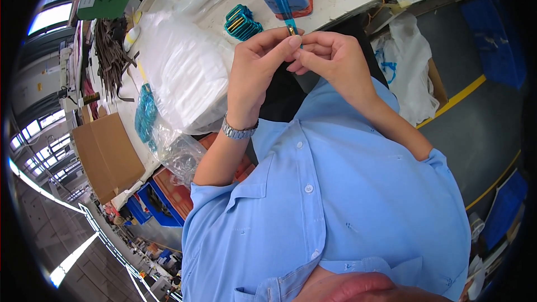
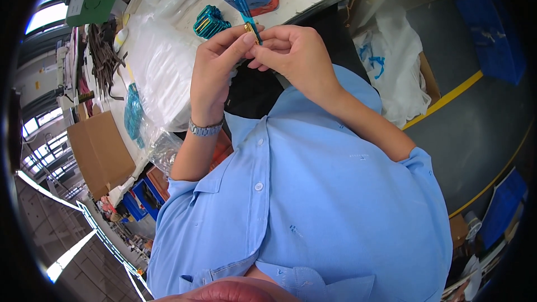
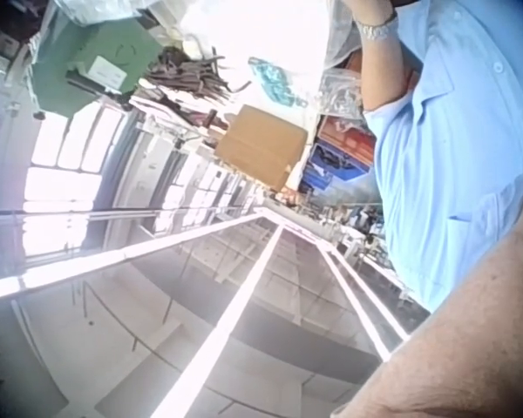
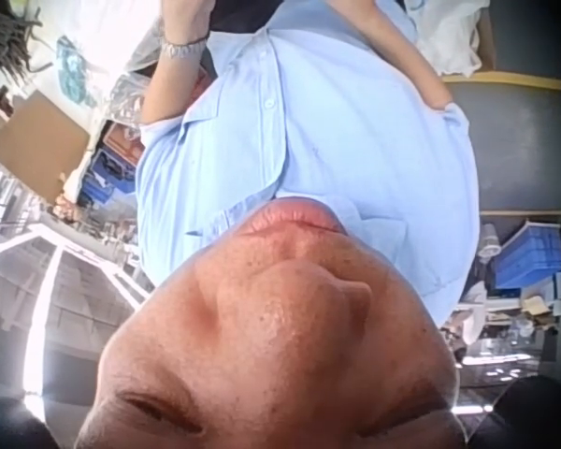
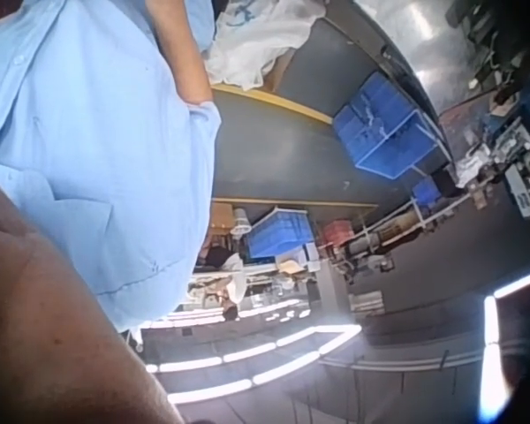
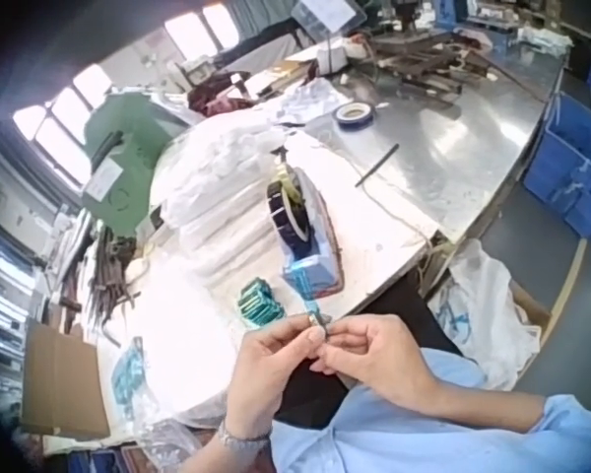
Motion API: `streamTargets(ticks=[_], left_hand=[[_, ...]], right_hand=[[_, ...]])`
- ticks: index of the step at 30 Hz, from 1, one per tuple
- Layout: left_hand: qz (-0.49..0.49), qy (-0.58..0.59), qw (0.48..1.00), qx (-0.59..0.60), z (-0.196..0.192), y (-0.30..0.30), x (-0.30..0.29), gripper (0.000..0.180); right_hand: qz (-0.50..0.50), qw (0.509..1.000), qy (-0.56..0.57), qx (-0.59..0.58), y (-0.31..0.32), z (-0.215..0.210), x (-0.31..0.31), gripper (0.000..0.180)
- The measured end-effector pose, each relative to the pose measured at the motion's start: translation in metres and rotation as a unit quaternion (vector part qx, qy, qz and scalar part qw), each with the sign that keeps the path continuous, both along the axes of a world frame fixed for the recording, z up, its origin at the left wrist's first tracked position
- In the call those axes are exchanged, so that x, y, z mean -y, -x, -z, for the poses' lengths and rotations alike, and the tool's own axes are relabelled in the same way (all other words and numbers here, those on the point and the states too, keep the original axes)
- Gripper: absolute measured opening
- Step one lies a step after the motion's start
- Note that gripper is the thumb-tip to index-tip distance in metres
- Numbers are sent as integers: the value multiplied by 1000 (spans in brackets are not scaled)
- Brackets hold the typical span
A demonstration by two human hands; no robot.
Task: Applying protective film to metal buckles and placing them into bags and a box.
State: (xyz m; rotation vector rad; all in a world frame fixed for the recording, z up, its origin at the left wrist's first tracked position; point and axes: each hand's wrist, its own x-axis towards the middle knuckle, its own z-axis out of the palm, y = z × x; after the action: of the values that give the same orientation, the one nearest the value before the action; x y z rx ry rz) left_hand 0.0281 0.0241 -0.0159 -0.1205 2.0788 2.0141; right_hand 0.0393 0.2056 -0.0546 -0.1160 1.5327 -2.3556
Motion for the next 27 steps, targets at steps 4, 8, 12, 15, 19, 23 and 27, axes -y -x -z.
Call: streamTargets(ticks=[4,8,12,15,19,23,27], left_hand=[[-41,-30,998,43,10,4,11,25],[-1,43,999,14,3,0,10,23],[0,12,1000,-8,12,-1,4,26],[14,-47,989,137,58,-35,5,26],[-22,-315,921,227,166,-10,-41,33],[-43,-202,943,259,181,20,-48,30],[-64,-220,949,219,190,24,-50,32]], right_hand=[[-15,999,42,29,-3,-3,2,25],[-24,1000,16,9,-2,-7,-3,25],[-64,997,-39,-13,32,14,-25,25],[-17,993,-77,-87,58,71,-58,25],[-79,993,-59,-69,80,61,-63,28],[-87,986,-63,-128,75,72,-75,26],[-113,971,-175,-115,31,72,-94,24]])
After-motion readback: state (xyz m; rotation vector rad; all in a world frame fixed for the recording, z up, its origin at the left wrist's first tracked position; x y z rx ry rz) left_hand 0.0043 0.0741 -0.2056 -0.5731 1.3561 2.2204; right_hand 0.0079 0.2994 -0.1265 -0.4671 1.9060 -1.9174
